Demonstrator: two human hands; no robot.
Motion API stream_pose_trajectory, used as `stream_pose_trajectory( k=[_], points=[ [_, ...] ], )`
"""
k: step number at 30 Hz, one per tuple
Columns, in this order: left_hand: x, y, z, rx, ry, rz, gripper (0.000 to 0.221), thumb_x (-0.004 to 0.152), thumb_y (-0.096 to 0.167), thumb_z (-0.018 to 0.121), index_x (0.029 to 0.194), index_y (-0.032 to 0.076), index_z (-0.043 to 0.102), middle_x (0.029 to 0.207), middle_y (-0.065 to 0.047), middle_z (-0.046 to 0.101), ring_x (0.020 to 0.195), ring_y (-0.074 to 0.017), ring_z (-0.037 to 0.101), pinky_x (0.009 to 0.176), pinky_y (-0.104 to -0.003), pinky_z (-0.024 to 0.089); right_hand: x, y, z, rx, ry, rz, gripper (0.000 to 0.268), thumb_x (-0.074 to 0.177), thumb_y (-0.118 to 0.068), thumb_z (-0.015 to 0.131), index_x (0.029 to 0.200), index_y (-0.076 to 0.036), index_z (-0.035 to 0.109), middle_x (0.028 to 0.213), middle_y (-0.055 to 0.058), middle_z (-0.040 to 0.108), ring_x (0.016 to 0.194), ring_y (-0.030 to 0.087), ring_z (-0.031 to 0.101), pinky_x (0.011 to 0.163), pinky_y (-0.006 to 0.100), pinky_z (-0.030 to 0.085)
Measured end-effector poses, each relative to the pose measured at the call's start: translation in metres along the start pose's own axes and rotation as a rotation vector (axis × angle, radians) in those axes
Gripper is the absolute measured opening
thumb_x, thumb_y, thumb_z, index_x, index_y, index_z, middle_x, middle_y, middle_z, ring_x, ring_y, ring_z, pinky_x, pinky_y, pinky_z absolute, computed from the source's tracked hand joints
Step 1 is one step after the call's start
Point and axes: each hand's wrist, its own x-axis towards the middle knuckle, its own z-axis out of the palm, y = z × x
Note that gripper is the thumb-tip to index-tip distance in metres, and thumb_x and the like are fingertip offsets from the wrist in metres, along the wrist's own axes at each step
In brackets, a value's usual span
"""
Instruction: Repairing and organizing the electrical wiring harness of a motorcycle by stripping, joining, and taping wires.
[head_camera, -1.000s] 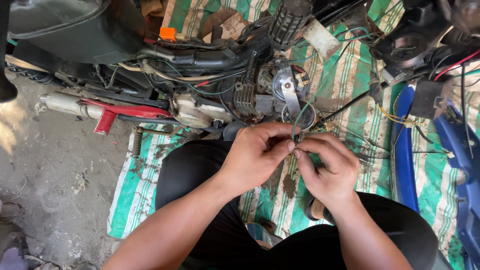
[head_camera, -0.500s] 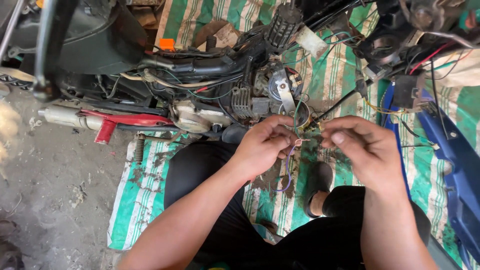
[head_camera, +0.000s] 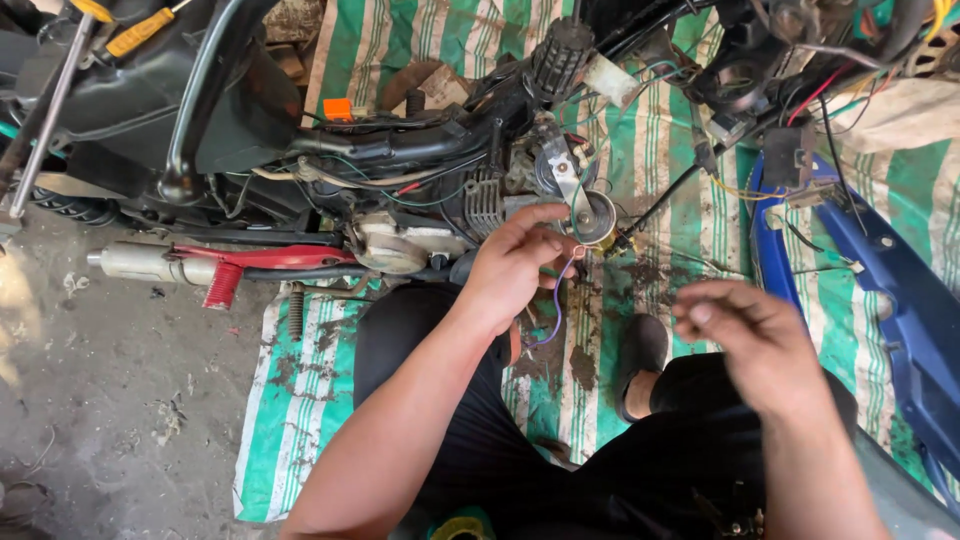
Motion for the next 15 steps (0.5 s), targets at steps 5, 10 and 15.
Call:
stream_pose_trajectory(
  k=[5,10,15],
  points=[
    [0.003,-0.007,-0.001,-0.019,-0.033,0.023,0.049,0.104,0.005,0.059,0.152,0.007,0.061,0.106,-0.008,0.078,0.087,-0.0160,0.068,0.072,-0.028,0.051,-0.035,0.020,0.050,-0.051,-0.164,0.105,0.057,0.093,0.002,0.072,0.150,0.001,0.066,0.129,0.021,0.075,0.089,0.024,0.072,0.075,0.036,0.060],
    [-0.001,-0.006,0.000,-0.011,-0.038,0.047,0.055,0.099,-0.001,0.059,0.154,0.003,0.059,0.110,-0.011,0.078,0.084,-0.0172,0.069,0.070,-0.026,0.051,-0.048,0.027,0.098,-0.379,-0.260,-0.135,0.092,0.082,-0.016,0.084,0.165,-0.009,0.046,0.171,0.013,0.052,0.149,0.028,0.058,0.115,0.047,0.054],
    [0.003,-0.018,-0.002,-0.034,-0.036,0.129,0.057,0.097,-0.001,0.074,0.152,-0.002,0.058,0.114,-0.021,0.081,0.083,-0.0201,0.081,0.065,-0.027,0.070,-0.036,0.025,0.117,-0.374,-0.265,-0.297,0.087,0.085,-0.012,0.094,0.162,-0.002,0.055,0.159,0.029,0.057,0.156,0.054,0.045,0.117,0.071,0.044]
  ],
)
